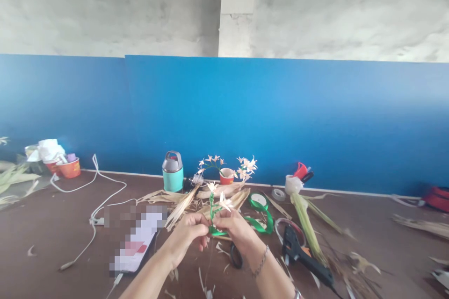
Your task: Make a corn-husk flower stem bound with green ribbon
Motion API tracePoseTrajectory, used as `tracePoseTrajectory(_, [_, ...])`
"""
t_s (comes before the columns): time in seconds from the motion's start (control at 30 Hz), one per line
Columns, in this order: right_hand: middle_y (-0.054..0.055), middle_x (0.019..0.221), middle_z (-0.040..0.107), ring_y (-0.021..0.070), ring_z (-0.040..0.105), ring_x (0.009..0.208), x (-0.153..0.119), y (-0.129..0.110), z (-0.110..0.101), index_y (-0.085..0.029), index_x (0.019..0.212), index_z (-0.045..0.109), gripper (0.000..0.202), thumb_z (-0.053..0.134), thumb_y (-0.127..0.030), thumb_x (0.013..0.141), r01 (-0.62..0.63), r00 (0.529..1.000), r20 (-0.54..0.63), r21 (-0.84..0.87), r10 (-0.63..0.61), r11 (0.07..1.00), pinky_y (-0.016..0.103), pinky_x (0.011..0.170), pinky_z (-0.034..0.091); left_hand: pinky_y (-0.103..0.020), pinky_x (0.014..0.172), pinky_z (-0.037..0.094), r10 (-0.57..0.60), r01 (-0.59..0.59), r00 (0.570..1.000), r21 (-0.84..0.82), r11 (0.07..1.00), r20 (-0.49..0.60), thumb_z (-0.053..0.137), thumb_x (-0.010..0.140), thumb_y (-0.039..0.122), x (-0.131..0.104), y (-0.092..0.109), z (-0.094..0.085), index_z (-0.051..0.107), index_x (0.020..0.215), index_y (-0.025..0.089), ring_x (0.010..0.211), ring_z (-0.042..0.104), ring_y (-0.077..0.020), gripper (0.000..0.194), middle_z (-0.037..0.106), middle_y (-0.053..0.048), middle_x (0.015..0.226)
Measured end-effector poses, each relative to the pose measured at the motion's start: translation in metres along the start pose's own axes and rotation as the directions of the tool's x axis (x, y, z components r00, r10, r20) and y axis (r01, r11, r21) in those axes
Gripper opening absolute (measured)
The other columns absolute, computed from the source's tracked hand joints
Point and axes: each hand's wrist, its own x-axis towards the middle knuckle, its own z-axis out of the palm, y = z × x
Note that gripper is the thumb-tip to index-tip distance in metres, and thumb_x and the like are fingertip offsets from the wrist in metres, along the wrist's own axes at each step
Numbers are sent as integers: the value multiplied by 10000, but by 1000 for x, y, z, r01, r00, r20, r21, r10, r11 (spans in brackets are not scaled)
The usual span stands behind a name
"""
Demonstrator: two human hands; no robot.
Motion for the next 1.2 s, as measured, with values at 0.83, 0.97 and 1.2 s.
tracePoseTrajectory(0.83, [-60, 457, 299, 101, 277, 505, -3, -4, 23, -191, 442, 410, 192, 505, -196, 609, -14, 917, -359, -462, -172, 887, 240, 479, 235, -288, 530, 385, 279, -128, 936, 532, 837, -213, 556, 656, 213, -2, -4, 13, 545, 501, 205, 496, 555, -192, 156, 602, -25, 494])
tracePoseTrajectory(0.97, [-58, 455, 317, 101, 285, 504, -4, -8, 24, -191, 447, 417, 175, 505, -190, 598, -11, 910, -372, -465, -184, 885, 239, 474, 235, -265, 458, 357, 161, -65, 963, 391, 918, -218, 553, 649, 225, 0, -2, 9, 534, 499, 199, 413, 506, -161, 154, 562, -2, 426])
tracePoseTrajectory(1.2, [-50, 458, 370, 108, 312, 516, -7, -12, 29, -188, 450, 446, 171, 539, -183, 594, -7, 892, -409, -438, -193, 899, 251, 496, 249, -251, 451, 342, 167, -60, 957, 403, 913, -237, 591, 665, 288, -3, 3, 13, 550, 503, 182, 400, 472, -137, 197, 556, 1, 413])
